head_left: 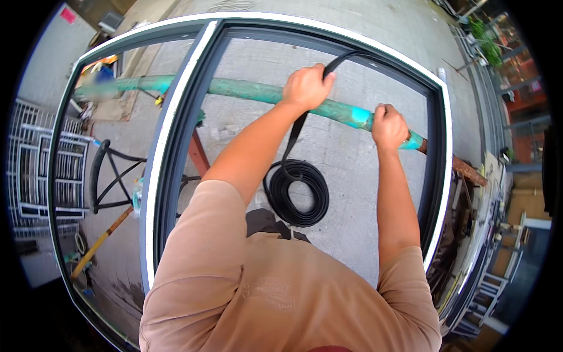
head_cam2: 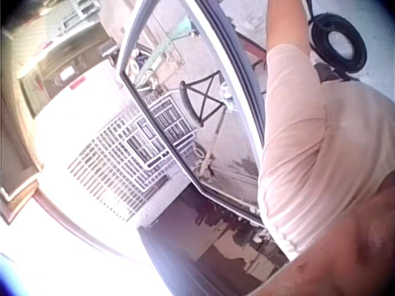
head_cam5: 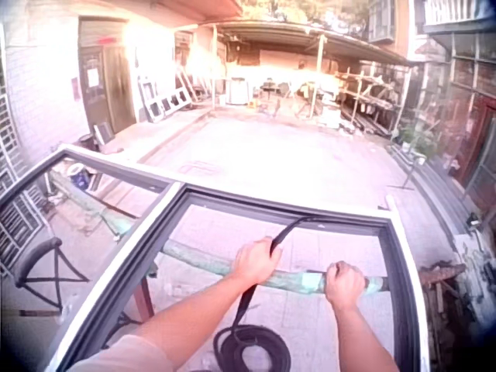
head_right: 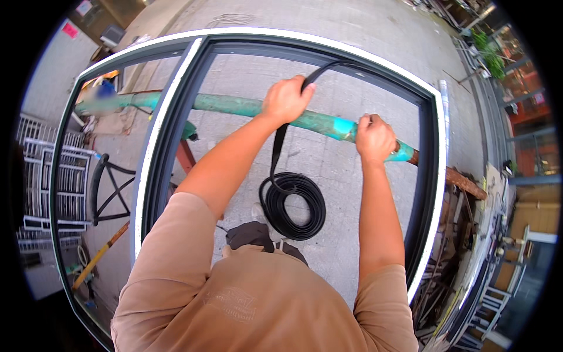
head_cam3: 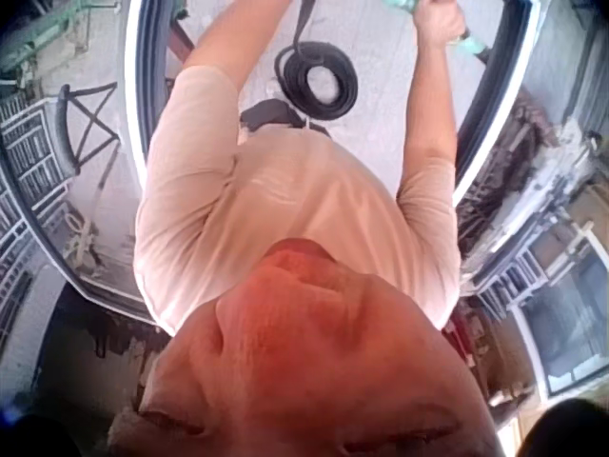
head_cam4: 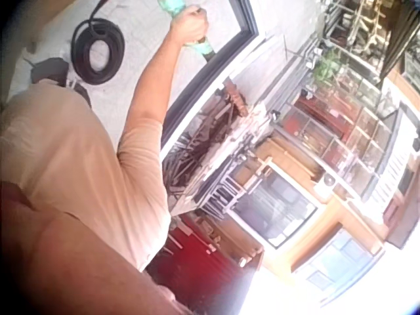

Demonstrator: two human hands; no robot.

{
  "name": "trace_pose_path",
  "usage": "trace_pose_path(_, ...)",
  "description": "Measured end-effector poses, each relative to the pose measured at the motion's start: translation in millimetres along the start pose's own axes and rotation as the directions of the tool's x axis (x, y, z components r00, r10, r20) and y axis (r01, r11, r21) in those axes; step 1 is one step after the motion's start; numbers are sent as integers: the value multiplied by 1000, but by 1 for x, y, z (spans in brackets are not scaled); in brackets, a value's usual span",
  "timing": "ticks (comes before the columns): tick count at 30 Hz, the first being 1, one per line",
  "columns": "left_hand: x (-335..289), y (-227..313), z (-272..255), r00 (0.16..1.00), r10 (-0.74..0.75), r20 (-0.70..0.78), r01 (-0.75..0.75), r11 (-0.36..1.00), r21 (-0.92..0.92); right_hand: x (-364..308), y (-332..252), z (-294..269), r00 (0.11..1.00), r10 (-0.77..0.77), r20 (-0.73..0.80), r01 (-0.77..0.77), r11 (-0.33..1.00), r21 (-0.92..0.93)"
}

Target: The person installs a black rubber gasket into the frame of a white window using their hands and cuts it with scissors.

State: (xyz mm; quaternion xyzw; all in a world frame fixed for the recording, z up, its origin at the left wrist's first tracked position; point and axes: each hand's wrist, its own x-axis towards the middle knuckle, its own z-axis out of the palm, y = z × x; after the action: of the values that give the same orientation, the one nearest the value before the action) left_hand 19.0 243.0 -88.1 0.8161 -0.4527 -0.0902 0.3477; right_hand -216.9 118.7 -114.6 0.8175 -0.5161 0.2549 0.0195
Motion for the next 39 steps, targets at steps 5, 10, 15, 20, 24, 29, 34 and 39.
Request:
trace_pose_path(5, -1, -2, -2, 999, -4, 49, 4, 1000, 6, -2, 0, 4, 1000, 9, -19, -9, 1000, -13)
trace_pose_path(10, 2, -2, -5, 994, -13, 112, 13, 1000, 4, -4, -4, -3, 1000, 3, -15, -3, 1000, 7)
trace_pose_path(15, 1, 2, -12, 990, -4, 138, 8, 1000, -26, -4, -7, -3, 999, 28, -32, -28, 1000, 9)
trace_pose_path(20, 2, 1, -13, 988, 7, 152, -2, 999, -35, -4, -8, -3, 998, 42, -39, -41, 999, 9)
trace_pose_path(24, 2, 3, -13, 985, 4, 171, -1, 1000, -23, -7, -7, -6, 998, 32, -45, -30, 999, 41)
trace_pose_path(29, 4, 3, -9, 985, 18, 169, -14, 1000, -21, -6, -3, -4, 999, -3, -46, 5, 999, 45)
trace_pose_path(34, 4, 1, -12, 990, 10, 143, -6, 1000, -31, -2, -6, -5, 998, -60, -17, 62, 993, 96)
trace_pose_path(39, 2, -1, -8, 993, 12, 114, -6, 999, -53, 12, 1, -15, 909, -87, 407, 59, 995, 81)
